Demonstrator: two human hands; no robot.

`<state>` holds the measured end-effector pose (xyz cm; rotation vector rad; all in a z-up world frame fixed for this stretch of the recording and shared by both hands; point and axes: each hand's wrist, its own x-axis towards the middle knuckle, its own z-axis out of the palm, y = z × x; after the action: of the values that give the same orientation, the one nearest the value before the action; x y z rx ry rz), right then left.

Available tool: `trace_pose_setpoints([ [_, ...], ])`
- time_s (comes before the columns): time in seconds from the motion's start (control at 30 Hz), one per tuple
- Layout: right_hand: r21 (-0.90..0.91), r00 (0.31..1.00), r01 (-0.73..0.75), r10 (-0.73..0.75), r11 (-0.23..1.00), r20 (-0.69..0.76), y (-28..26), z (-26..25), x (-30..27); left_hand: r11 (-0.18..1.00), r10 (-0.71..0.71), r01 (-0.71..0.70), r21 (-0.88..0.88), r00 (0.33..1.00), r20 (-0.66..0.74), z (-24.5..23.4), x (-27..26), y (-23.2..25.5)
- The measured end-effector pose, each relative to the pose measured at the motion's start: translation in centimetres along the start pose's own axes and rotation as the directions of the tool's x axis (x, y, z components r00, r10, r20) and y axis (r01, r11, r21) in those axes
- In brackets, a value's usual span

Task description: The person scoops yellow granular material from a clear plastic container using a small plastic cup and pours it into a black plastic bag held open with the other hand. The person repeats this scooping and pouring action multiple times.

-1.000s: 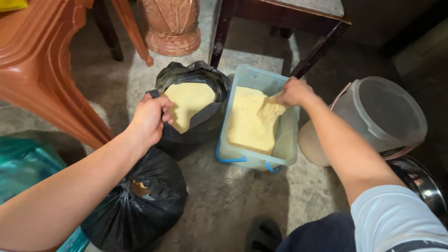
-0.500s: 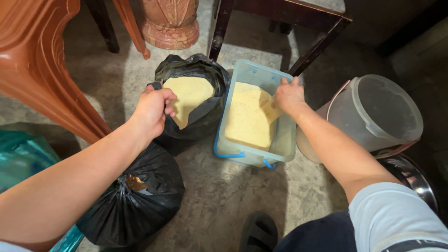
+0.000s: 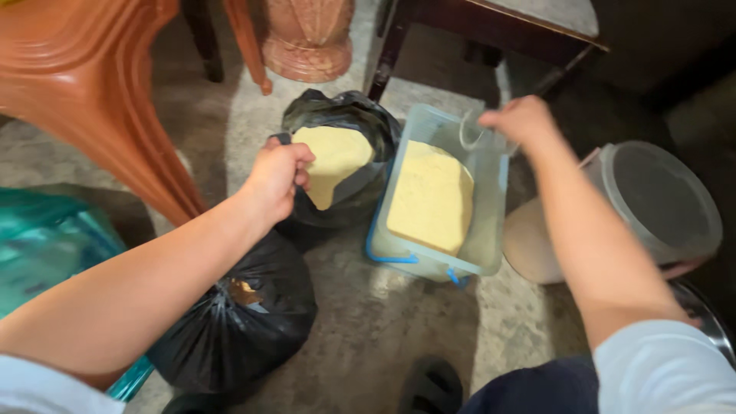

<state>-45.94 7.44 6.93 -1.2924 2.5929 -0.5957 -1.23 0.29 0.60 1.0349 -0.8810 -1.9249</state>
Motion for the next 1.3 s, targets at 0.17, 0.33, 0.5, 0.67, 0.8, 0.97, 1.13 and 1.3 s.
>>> trace_pose_setpoints([
  [0.17,0.685,0.955,-0.016,-0.193,0.728,0.227,-5.6,-4.6,-1.1,0.998,0.005,-0.003,-0.064,1.000,0.023,-0.1,0.1,-0.1],
  [0.33,0.748,0.847,0.129,-0.464,0.652,0.259,-13.9,0.6,-5.2,0.992,0.019,-0.022,-0.124,0.999,-0.025,-0.9,0.3,-0.3],
  [0.5,0.092,0.658,0.730,-0.732,0.677,0.176,-19.2,12.0,-8.7,0.987,0.047,-0.051,-0.150,0.998,-0.029,-1.1,-0.1,-0.9],
  [0.67,-0.408,0.492,0.836,-0.830,0.366,0.262,-18.1,20.6,-8.4,0.990,-0.006,0.001,-0.139,0.999,-0.036,-1.5,-1.4,-0.9],
  [0.8,-0.666,0.312,0.745,-0.869,-0.027,0.384,-16.4,23.6,-6.1,0.988,-0.053,0.046,-0.147,0.998,-0.046,-1.8,-2.3,-1.1],
  [0.97,-0.686,0.298,0.703,-0.797,-0.188,0.525,-14.6,24.2,-5.8,0.985,-0.087,0.081,-0.154,0.996,-0.034,-2.4,-2.4,-1.6],
  [1.13,-0.613,0.471,0.780,-0.527,-0.126,0.708,-14.2,26.2,-6.5,0.990,-0.065,0.065,-0.129,0.998,0.007,-2.5,-2.0,-1.8],
  [1.3,-0.387,0.648,0.758,-0.536,0.525,0.541,-14.5,27.2,-6.3,0.988,-0.093,0.087,-0.131,0.995,-0.037,-2.4,-2.2,-1.8],
])
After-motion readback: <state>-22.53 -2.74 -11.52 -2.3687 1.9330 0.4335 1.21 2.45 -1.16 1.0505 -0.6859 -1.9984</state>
